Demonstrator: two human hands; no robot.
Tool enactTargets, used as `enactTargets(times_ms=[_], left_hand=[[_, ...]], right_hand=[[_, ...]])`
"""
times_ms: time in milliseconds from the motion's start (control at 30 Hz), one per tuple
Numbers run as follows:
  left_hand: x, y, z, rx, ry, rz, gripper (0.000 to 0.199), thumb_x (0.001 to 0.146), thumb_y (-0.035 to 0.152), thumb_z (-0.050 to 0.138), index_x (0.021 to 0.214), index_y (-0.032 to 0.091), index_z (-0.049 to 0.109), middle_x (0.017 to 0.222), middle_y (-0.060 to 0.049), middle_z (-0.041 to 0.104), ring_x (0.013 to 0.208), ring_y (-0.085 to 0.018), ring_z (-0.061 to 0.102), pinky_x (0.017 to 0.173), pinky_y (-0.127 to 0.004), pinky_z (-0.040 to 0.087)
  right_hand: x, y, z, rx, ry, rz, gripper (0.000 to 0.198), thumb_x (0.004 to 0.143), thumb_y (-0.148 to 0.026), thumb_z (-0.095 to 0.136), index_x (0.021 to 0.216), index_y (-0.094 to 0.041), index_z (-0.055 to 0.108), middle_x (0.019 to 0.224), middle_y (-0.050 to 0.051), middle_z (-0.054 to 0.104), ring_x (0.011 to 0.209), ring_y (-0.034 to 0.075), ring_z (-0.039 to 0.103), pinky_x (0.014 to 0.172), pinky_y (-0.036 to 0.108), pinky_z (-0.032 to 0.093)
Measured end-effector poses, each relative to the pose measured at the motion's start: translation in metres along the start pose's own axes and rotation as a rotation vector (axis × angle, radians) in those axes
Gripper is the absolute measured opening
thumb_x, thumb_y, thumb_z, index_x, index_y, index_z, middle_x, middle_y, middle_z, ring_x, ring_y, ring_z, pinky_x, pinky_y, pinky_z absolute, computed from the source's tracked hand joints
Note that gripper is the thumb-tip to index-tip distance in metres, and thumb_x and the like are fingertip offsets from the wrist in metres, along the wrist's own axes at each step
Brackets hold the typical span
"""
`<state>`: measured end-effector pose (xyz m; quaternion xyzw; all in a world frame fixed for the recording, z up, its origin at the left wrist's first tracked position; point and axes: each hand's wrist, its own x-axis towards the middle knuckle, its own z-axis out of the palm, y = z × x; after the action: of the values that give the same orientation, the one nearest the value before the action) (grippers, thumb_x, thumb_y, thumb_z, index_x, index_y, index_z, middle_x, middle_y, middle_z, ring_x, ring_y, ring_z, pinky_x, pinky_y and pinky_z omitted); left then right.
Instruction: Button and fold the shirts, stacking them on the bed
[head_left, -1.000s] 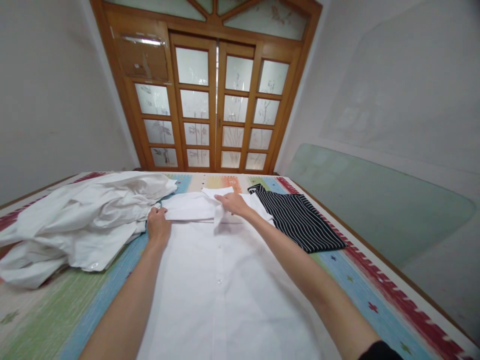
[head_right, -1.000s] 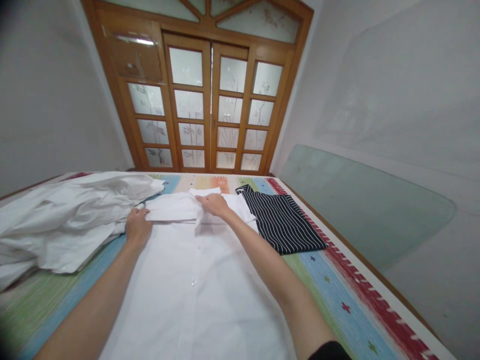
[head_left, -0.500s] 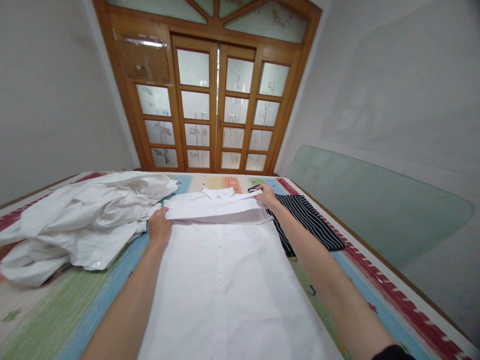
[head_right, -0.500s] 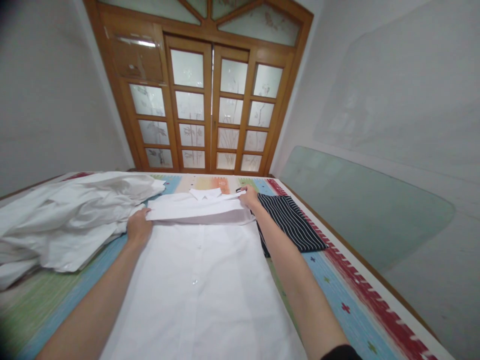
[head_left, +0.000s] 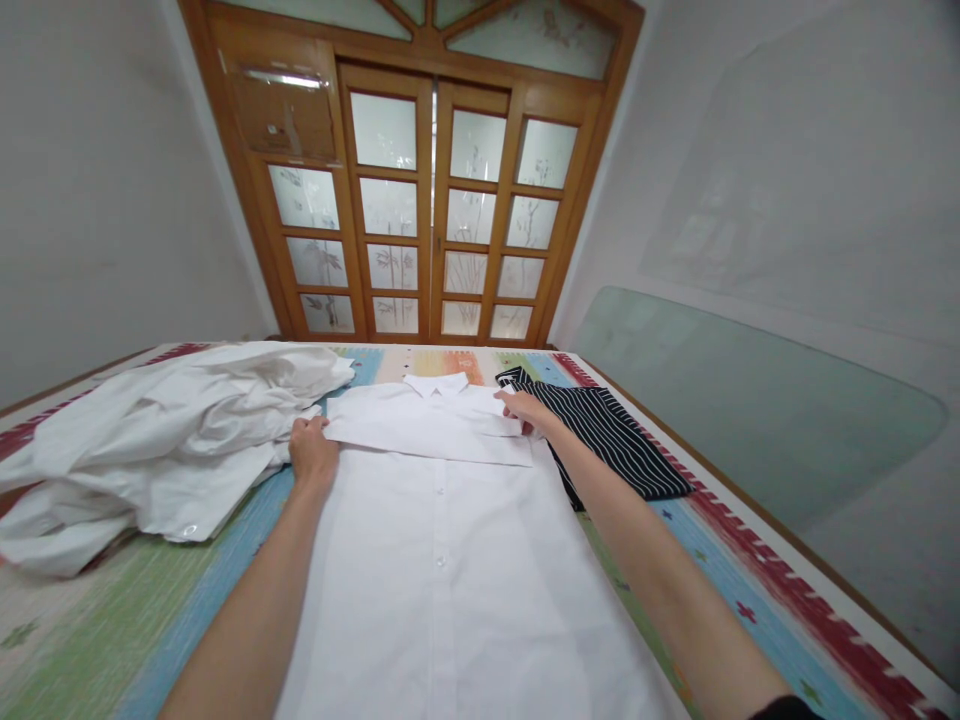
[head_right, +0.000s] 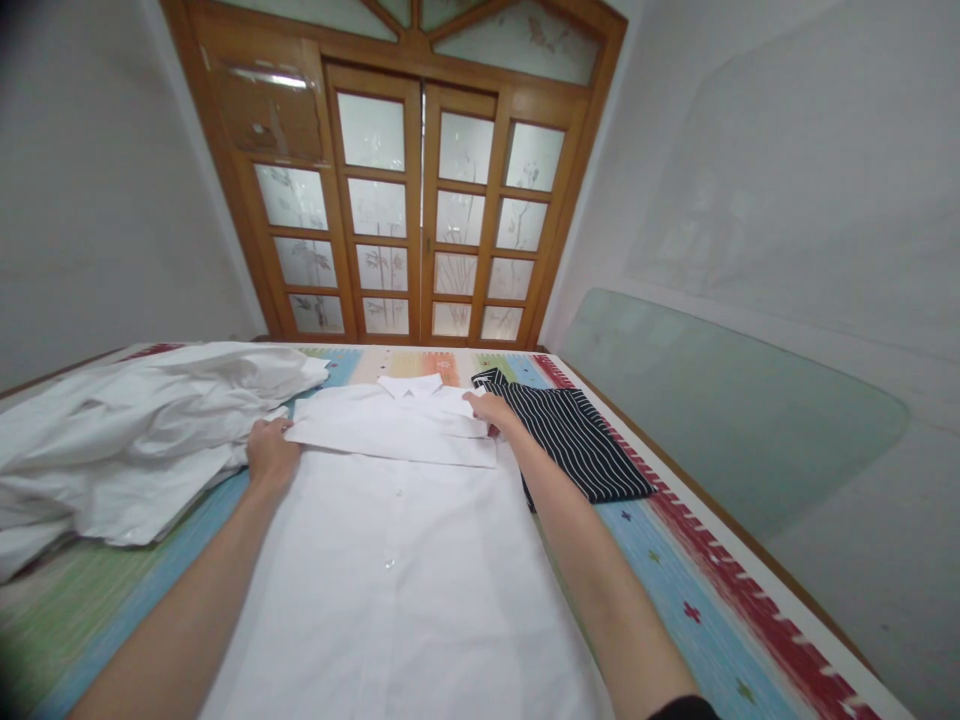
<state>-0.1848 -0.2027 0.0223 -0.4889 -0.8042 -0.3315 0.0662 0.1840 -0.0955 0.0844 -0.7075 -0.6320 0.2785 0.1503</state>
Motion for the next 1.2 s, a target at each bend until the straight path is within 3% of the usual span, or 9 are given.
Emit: enactTargets(times_ms=[67,167,267,467,667,733,833,933,1200], left_hand=[[0.001,0.001,-0.002,-0.001,-0.01,-0.01,0.032,0.071,0.011,0.054,0.1,0.014,0.068,0.099,-0.012,0.062,0.09,-0.027,0.06,0.088,-0.038,0.049],[0.002,0.001,-0.003,-0.004,-0.024,-0.03,0.032,0.067,0.014,0.058,0.097,0.014,0.068,0.094,-0.011,0.064,0.09,-0.028,0.061,0.086,-0.038,0.049],[0.004,-0.001,-0.002,-0.017,-0.028,-0.032,0.032,0.065,0.012,0.057,0.095,0.015,0.068,0.094,-0.011,0.064,0.091,-0.028,0.061,0.087,-0.038,0.049],[0.001,0.001,-0.003,-0.034,0.003,-0.041,0.033,0.072,0.009,0.05,0.1,0.016,0.066,0.1,-0.011,0.061,0.091,-0.025,0.06,0.087,-0.036,0.048],[-0.001,0.005,-0.005,0.003,0.015,-0.064,0.028,0.079,0.015,0.049,0.102,0.013,0.065,0.098,-0.015,0.063,0.094,-0.029,0.06,0.086,-0.04,0.048],[-0.001,0.004,-0.004,0.02,-0.01,-0.071,0.025,0.079,0.015,0.049,0.097,0.013,0.066,0.095,-0.015,0.064,0.094,-0.031,0.061,0.085,-0.041,0.048],[0.0,0.003,-0.002,0.026,-0.007,-0.061,0.024,0.079,0.015,0.05,0.096,0.014,0.066,0.097,-0.015,0.066,0.095,-0.031,0.061,0.085,-0.041,0.048],[0.002,0.002,-0.001,0.028,-0.025,-0.027,0.027,0.08,0.016,0.048,0.099,0.012,0.066,0.101,-0.016,0.068,0.097,-0.03,0.062,0.088,-0.04,0.047],[0.004,0.002,0.001,-0.004,-0.137,0.071,0.059,0.072,0.005,0.048,0.129,0.013,0.056,0.119,-0.016,0.068,0.112,-0.03,0.06,0.096,-0.038,0.045]], right_hand=[[-0.002,-0.002,0.003,-0.133,-0.002,-0.023,0.03,0.076,-0.042,0.067,0.069,-0.013,0.069,0.074,0.012,0.073,0.058,0.023,0.069,0.057,0.029,0.053],[-0.004,-0.003,0.006,-0.283,0.039,-0.109,0.008,0.063,-0.019,0.076,0.064,-0.014,0.07,0.074,0.012,0.074,0.074,0.026,0.072,0.065,0.027,0.054],[-0.004,0.0,0.006,-0.279,0.111,-0.154,0.015,0.061,-0.007,0.071,0.072,-0.017,0.074,0.086,0.01,0.076,0.092,0.026,0.072,0.074,0.025,0.053],[-0.003,0.004,-0.004,-0.259,0.167,-0.168,0.025,0.07,-0.008,0.066,0.09,-0.017,0.077,0.096,0.009,0.076,0.09,0.021,0.071,0.07,0.021,0.051],[-0.007,0.011,0.0,-0.292,0.149,-0.171,0.017,0.07,-0.011,0.07,0.085,-0.016,0.076,0.088,0.009,0.074,0.083,0.021,0.07,0.071,0.024,0.051],[-0.011,0.012,0.006,-0.315,0.176,-0.17,0.023,0.068,-0.008,0.07,0.089,-0.016,0.076,0.098,0.012,0.072,0.093,0.024,0.067,0.079,0.028,0.051],[-0.017,0.009,0.019,-0.392,0.327,-0.215,0.031,0.074,-0.011,0.065,0.103,-0.017,0.073,0.12,0.016,0.062,0.109,0.029,0.059,0.087,0.035,0.049],[-0.02,-0.003,0.036,-0.449,0.418,-0.329,0.026,0.082,-0.018,0.058,0.105,-0.017,0.071,0.124,0.016,0.059,0.116,0.03,0.052,0.093,0.039,0.046],[-0.014,-0.027,0.095,-0.355,0.216,-0.574,0.033,0.096,-0.029,0.044,0.12,-0.018,0.065,0.137,0.011,0.058,0.128,0.025,0.049,0.107,0.037,0.035]])
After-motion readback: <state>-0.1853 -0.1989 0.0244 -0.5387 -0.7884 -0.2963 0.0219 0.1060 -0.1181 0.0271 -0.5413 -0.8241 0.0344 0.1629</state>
